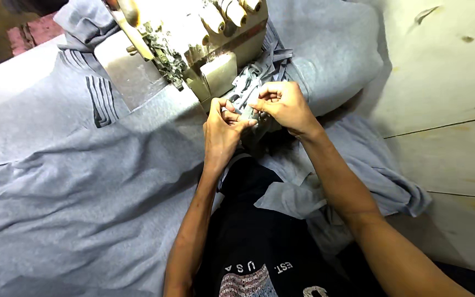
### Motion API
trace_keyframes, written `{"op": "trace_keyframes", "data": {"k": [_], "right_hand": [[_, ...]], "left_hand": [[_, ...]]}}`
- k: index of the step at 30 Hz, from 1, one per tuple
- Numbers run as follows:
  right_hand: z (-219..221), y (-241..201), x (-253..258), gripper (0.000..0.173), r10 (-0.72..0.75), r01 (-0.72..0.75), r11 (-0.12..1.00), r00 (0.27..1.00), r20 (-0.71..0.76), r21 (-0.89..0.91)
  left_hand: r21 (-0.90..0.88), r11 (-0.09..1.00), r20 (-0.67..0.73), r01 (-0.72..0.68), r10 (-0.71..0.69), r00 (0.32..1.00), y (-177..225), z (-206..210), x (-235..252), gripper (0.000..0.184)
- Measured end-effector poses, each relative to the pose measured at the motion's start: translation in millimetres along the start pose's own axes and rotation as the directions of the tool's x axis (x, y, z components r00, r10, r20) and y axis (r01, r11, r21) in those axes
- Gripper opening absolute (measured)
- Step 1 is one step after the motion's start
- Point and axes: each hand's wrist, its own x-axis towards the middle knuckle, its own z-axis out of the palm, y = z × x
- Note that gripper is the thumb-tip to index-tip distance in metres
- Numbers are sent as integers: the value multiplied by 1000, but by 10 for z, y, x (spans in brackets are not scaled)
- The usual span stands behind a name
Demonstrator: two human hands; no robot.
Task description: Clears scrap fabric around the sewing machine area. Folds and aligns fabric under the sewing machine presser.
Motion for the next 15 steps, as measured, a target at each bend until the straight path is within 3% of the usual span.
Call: {"op": "trace_keyframes", "data": {"k": [3,6,10,12,15], "right_hand": [[-153,-43,217,6,-82,82,997,996,-36,-18],[-422,-100,581,13,-134,129,985,990,-36,-115],[-759,-98,1047,23,55,20,884,988,147,-467],[-799,-113,1109,25,105,9,789,983,150,-615],[-673,-138,932,31,3,141,750,976,217,-646]], "left_hand": [[49,997,61,-59,56,997,107,-18,-169,58],[168,977,70,-134,124,990,132,45,-245,46],[176,959,184,-222,190,964,-1,202,-453,26],[97,965,362,-244,194,912,-228,316,-629,18],[73,974,642,-214,118,758,-642,498,-961,19]]}}
